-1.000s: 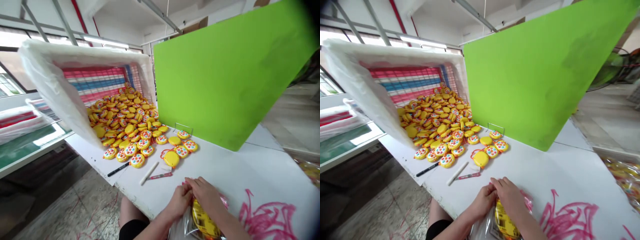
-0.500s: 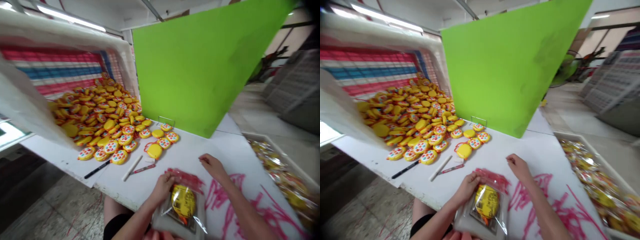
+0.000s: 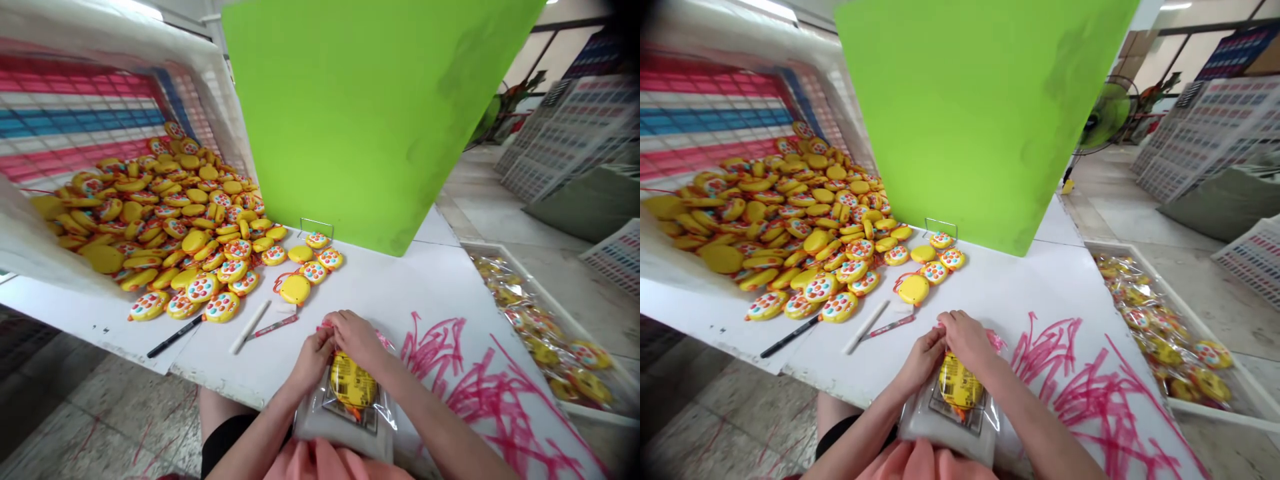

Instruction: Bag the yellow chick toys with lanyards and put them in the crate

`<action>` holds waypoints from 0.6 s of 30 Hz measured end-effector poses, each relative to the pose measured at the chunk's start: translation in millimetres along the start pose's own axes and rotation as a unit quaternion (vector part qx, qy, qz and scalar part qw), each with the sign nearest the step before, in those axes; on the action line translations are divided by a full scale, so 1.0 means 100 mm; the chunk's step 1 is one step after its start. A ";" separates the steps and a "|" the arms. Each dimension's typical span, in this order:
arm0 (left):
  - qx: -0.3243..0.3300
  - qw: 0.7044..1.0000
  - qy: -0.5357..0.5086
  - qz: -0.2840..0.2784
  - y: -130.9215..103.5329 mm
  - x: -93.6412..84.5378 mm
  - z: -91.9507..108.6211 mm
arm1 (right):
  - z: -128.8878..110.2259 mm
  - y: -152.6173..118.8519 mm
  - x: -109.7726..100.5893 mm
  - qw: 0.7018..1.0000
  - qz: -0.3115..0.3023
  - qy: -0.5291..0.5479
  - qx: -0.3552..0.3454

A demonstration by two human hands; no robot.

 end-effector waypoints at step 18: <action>-0.074 0.996 -0.033 0.032 -0.03 -0.02 -0.01 | 2.17 -0.45 -0.61 0.936 0.074 -0.082 0.333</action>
Point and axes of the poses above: each hand's wrist, its own y-axis towards the middle knuckle, its own x-axis out of the palm, z = x × y, the point moved 10 cm from there along y, towards the middle knuckle
